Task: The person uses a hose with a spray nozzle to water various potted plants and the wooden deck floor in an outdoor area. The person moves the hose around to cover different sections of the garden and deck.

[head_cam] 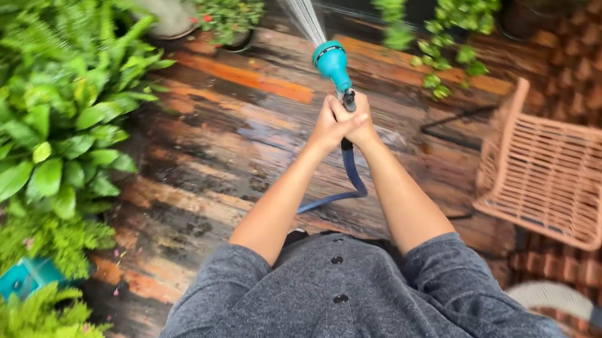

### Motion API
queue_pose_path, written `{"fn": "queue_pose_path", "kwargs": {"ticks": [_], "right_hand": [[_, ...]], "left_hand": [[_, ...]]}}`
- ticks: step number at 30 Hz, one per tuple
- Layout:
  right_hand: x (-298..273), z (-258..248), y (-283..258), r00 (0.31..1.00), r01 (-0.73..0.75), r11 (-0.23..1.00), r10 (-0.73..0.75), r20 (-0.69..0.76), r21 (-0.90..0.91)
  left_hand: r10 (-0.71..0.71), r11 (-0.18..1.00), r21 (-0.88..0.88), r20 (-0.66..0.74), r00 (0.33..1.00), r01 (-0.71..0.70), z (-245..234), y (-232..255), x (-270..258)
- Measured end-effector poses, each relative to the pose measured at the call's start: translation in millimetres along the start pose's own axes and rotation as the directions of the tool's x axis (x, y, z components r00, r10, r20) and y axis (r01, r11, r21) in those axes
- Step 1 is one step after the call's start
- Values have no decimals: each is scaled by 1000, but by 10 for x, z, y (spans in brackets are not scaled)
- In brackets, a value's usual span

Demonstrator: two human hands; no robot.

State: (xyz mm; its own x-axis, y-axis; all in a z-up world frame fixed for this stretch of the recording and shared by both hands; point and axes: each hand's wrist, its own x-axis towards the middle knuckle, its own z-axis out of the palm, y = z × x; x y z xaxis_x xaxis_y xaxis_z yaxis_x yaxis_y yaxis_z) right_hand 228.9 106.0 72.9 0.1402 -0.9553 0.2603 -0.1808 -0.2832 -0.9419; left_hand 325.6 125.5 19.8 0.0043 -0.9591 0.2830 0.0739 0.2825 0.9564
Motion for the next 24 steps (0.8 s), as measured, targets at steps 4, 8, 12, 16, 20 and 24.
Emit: {"fn": "queue_pose_path", "kwargs": {"ticks": [4,8,12,16,20,24], "right_hand": [[192,369,149,997,5,1000,-3,79,-21],[418,515,-92,994,2,992,-16,104,127],[695,614,-25,993,35,954,-67,98,298],[1067,454,-316,976,66,912,-144,166,405],[1604,532,-783,947,140,852,-265,184,505],[1797,584,-920,914,184,782,-359,189,595]], "left_hand": [[-95,994,47,-146,985,102,-329,178,96],[1,991,134,-195,981,26,-447,720,232],[77,983,183,-255,964,-30,-452,1244,428],[243,927,352,-303,921,-129,-344,1341,679],[293,919,363,-373,881,-152,-359,1613,1123],[295,894,442,-450,843,-77,-372,1921,1307]]}}
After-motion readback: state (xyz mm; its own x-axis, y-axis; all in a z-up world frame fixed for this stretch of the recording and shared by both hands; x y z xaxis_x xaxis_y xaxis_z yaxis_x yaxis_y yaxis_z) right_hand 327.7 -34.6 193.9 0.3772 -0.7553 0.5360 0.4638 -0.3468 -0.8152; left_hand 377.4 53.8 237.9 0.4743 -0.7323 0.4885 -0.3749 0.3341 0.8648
